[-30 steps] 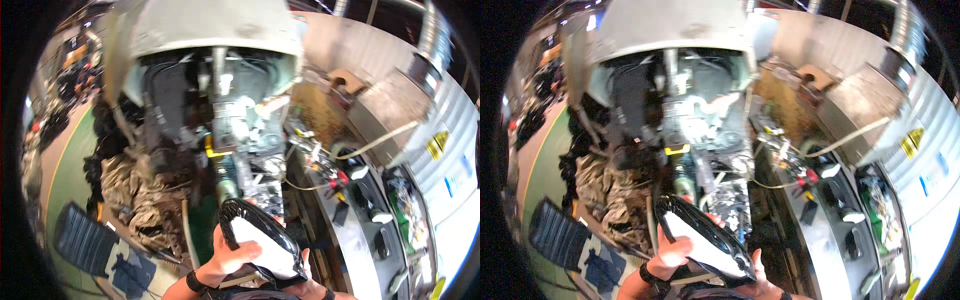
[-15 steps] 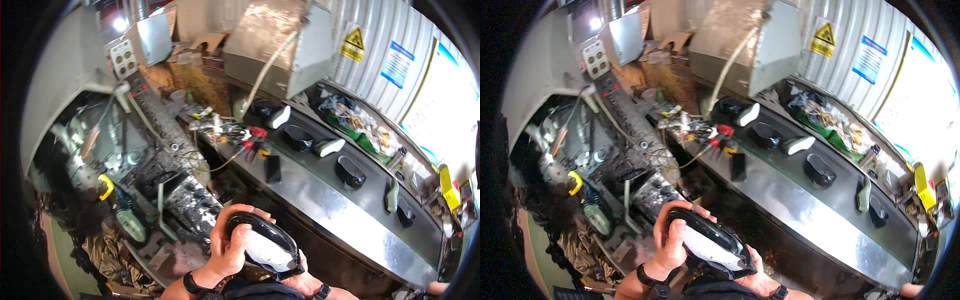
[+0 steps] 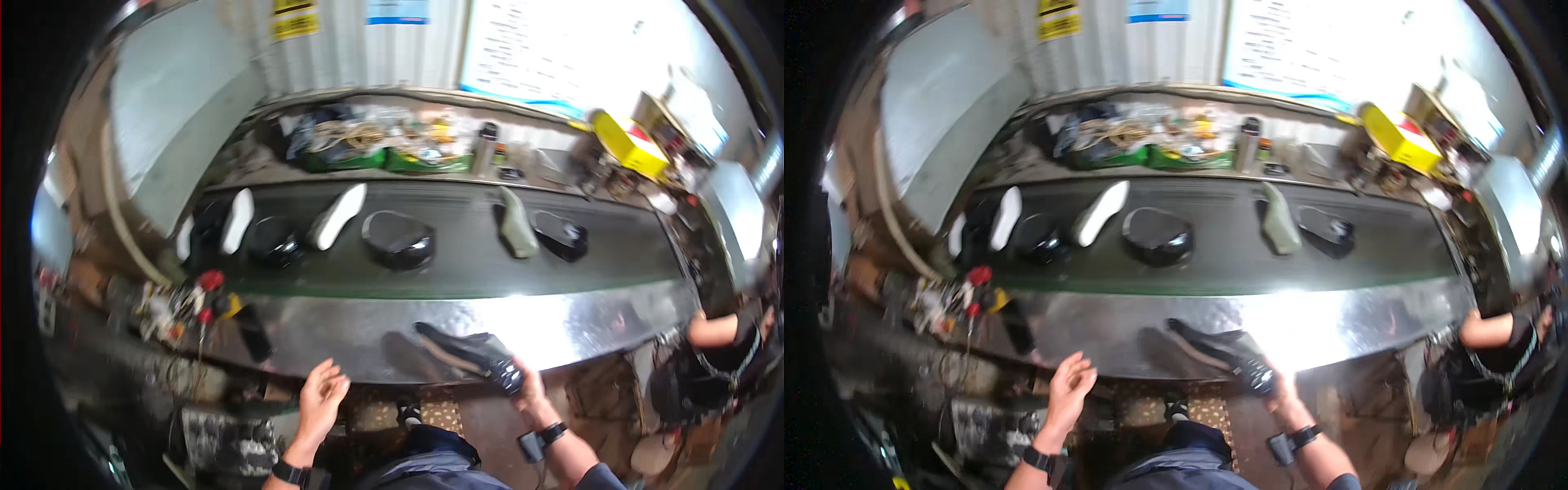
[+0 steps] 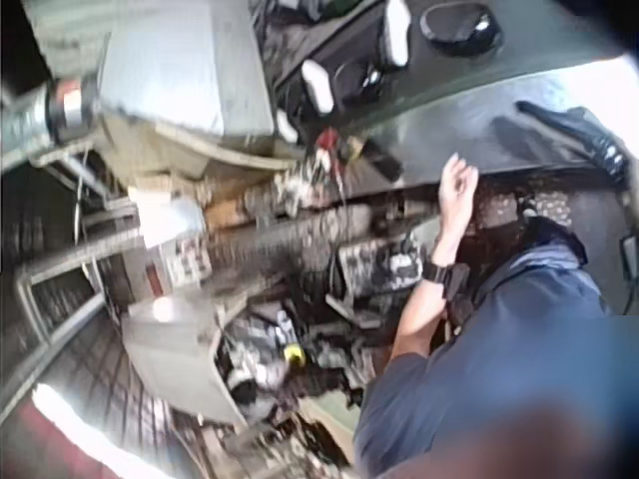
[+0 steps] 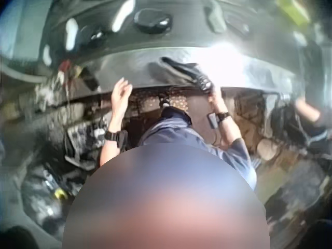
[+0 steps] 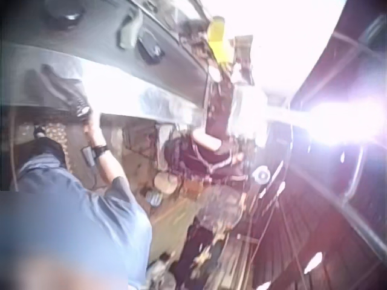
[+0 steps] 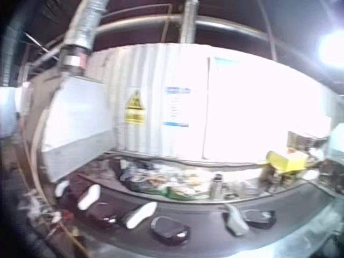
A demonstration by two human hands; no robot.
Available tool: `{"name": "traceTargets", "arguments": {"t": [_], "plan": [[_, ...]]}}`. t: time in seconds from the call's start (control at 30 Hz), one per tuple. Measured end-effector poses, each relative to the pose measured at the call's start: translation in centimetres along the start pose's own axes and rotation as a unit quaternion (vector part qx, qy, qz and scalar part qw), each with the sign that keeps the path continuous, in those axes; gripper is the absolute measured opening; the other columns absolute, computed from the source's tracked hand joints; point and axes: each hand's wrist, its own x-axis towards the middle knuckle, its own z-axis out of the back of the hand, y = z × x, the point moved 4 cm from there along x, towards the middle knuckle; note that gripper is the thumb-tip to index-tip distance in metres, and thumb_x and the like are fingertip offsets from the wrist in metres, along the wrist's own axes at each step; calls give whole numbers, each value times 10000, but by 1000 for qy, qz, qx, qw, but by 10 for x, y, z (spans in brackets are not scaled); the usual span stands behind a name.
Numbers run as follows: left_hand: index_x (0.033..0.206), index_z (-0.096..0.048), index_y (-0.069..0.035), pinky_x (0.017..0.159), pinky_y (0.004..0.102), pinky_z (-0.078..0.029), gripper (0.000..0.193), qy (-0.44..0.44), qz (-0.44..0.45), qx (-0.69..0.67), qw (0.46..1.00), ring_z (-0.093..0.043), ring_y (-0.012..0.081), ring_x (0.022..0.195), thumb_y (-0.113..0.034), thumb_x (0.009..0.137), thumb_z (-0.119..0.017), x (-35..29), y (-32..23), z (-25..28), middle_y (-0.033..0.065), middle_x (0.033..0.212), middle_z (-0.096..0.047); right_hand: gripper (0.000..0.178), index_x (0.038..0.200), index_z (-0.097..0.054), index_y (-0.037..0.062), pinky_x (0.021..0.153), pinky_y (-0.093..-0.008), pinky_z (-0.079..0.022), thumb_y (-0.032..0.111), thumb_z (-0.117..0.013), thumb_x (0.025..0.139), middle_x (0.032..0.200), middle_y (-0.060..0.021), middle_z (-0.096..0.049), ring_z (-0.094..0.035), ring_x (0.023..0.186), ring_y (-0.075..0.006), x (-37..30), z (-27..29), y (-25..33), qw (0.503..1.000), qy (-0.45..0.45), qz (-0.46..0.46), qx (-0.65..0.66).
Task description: Using a toe-lasting machine to pull the shoe upper over the last and bond it to the insole.
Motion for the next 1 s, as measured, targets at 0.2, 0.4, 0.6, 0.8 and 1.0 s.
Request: {"name": "traceTargets", "arguments": {"t": [0.2,0.4,0.6,0.8,1.0], "plan": [[1338,-556,14,951,288,-503,431,-18,102,22,994,-630,157,1064,-45,937,-701,33,57,9,127,1198,-657,511,1287,-583,16,952,-463,-524,329,-710,904,1222,-167,-671,-666,1058,-334,56,239,194,896,-388,216,22],[1272,-606,19,898,302,-539,327,-6,110,72,991,-677,190,1009,-112,981,-677,44,82,10,103,1152,-680,459,1254,-593,-40,917,-431,-522,180,-685,862,1150,-229,-687,-680,1039,-333,138,186,272,667,-417,391,-478],[1283,-617,29,923,303,-529,353,15,134,109,985,-661,175,1028,-128,976,-693,48,104,26,91,1165,-688,556,1370,-477,48,899,-546,-545,174,-666,862,1437,-236,-503,-656,1070,-453,289,74,281,506,-308,303,-746],[1274,-630,15,920,296,-533,319,-18,165,125,978,-666,165,1043,-95,978,-678,39,108,39,77,1139,-696,685,1421,-450,-6,956,-512,-504,363,-698,900,1211,-291,-608,-613,1155,-434,366,31,266,600,-339,356,-631],[1281,-637,-10,980,313,-509,351,-5,141,111,984,-636,180,1107,-161,970,-703,47,80,28,87,1182,-683,1169,1594,-160,75,968,-491,-527,260,-803,636,1309,-279,-500,-564,1158,-460,349,-46,187,535,-180,317,-762]]}}
